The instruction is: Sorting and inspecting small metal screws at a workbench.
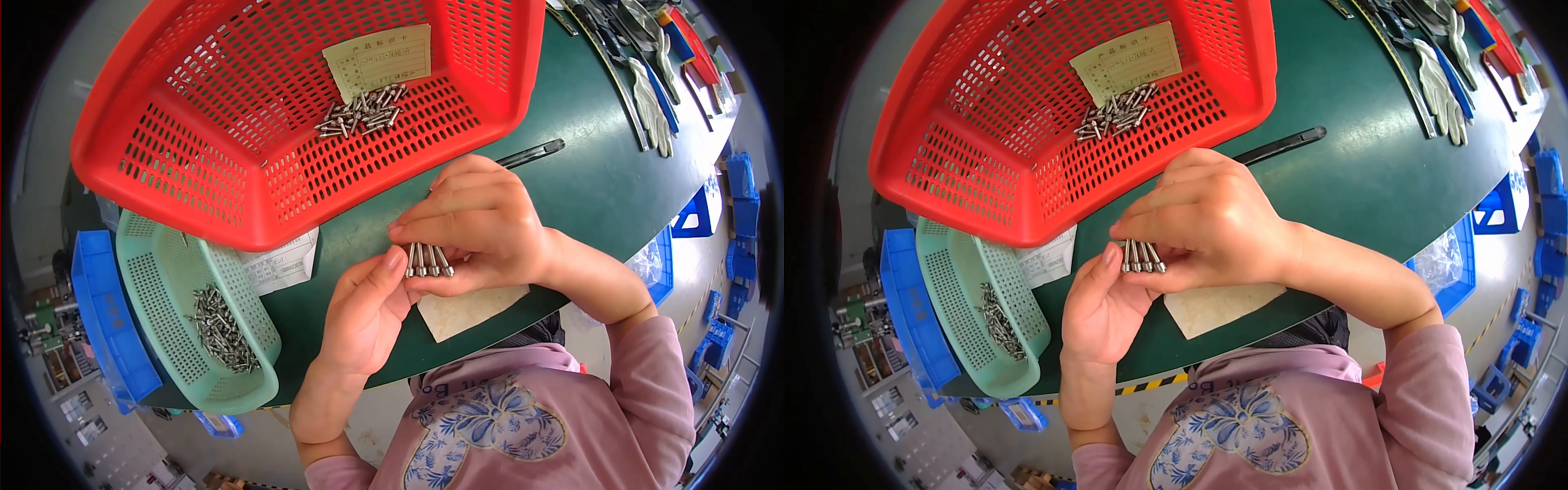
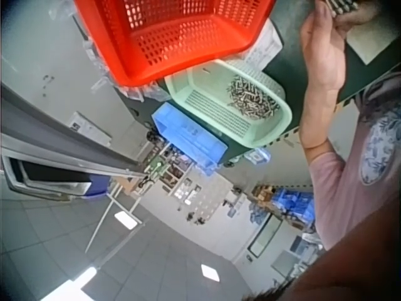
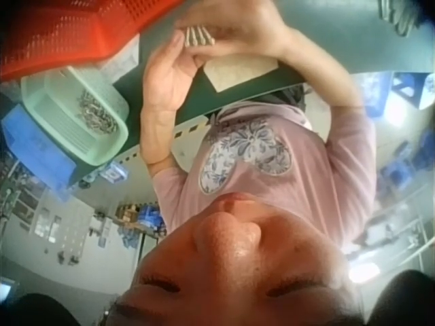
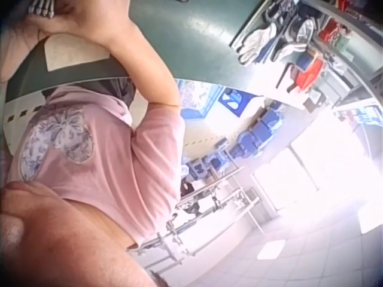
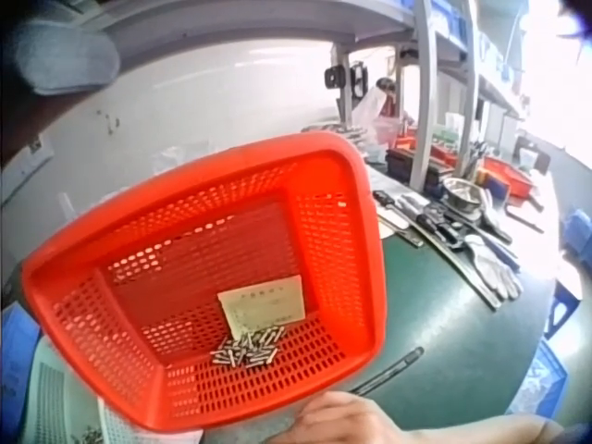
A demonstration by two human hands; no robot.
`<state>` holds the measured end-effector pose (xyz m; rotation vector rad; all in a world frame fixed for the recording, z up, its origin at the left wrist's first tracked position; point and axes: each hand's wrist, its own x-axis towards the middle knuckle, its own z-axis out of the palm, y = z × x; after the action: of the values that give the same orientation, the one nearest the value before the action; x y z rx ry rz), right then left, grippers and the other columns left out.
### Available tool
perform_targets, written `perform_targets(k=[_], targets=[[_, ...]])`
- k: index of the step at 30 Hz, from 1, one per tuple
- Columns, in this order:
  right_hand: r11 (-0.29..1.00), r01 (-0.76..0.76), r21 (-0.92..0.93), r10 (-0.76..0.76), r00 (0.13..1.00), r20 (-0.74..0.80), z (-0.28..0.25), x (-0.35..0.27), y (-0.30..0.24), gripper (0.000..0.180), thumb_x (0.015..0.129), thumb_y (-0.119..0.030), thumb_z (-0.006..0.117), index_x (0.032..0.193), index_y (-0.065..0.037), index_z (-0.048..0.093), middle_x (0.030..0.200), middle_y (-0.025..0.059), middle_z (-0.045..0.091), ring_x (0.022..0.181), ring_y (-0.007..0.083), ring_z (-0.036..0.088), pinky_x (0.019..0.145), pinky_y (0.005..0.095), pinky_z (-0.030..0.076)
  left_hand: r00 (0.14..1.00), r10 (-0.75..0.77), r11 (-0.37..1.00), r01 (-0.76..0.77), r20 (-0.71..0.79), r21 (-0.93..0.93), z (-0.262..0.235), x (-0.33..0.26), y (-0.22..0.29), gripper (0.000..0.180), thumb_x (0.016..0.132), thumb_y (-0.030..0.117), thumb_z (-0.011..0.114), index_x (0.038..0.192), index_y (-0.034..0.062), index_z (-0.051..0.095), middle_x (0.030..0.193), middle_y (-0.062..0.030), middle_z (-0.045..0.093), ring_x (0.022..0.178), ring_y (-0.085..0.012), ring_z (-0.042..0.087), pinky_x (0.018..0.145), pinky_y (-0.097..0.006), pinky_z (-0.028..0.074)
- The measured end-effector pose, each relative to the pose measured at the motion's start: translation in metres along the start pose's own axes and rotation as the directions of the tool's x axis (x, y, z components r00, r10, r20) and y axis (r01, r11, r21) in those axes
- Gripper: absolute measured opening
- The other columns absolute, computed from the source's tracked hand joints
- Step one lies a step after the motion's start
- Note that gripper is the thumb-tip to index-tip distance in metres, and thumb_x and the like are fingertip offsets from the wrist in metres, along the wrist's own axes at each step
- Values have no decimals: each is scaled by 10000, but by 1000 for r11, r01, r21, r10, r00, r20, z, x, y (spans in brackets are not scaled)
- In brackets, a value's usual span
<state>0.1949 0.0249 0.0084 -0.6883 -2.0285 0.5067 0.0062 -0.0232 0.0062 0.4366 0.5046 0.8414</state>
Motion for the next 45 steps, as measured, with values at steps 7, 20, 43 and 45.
perform_targets(k=[7, 20, 43, 45], targets=[[995, 90, -40, -93, 992, -80, 2, 0, 0, 417, 570, -246, 781, 947, -94, 692, 895, 1, 682, 643, 183, 572, 672, 317, 447, 1000, 14, 999, -13, -2, 39, 2, 0, 0, 408, 995, 236, 326, 1258, -57, 433, 1232, -187, 533, 1143, -289, 533, 974, -425, 415], [986, 166, 13, -165, 986, -35, 2, 0, 2, 291, 719, -227, 745, 958, -68, 693, 893, 41, 696, 687, 169, 629, 668, 304, 464, 996, 83, 943, -67, -35, 325, 14, 0, 4, 196, 883, 60, 600, 1020, -75, 639, 955, -74, 641, 885, -106, 580, 798, -232, 464], [998, -27, -61, 25, 999, -43, -1, 1, 3, 572, 486, -153, 745, 1041, -63, 642, 938, 38, 646, 795, 228, 595, 690, 354, 455, 693, 434, -262, -514, 575, 817, 27, 14, 12, 160, 766, -1, 635, 918, 3, 684, 946, -104, 680, 885, -245, 643, 738, -318, 518], [998, -19, -66, 16, 999, -49, -1, 2, 2, 582, 480, -148, 744, 1046, -63, 639, 939, 41, 641, 797, 230, 592, 689, 358, 458, 575, 414, -541, -468, 705, 699, 27, 15, 9, 131, 767, 44, 652, 890, 40, 697, 922, -70, 692, 869, -221, 646, 696, -315, 526]])
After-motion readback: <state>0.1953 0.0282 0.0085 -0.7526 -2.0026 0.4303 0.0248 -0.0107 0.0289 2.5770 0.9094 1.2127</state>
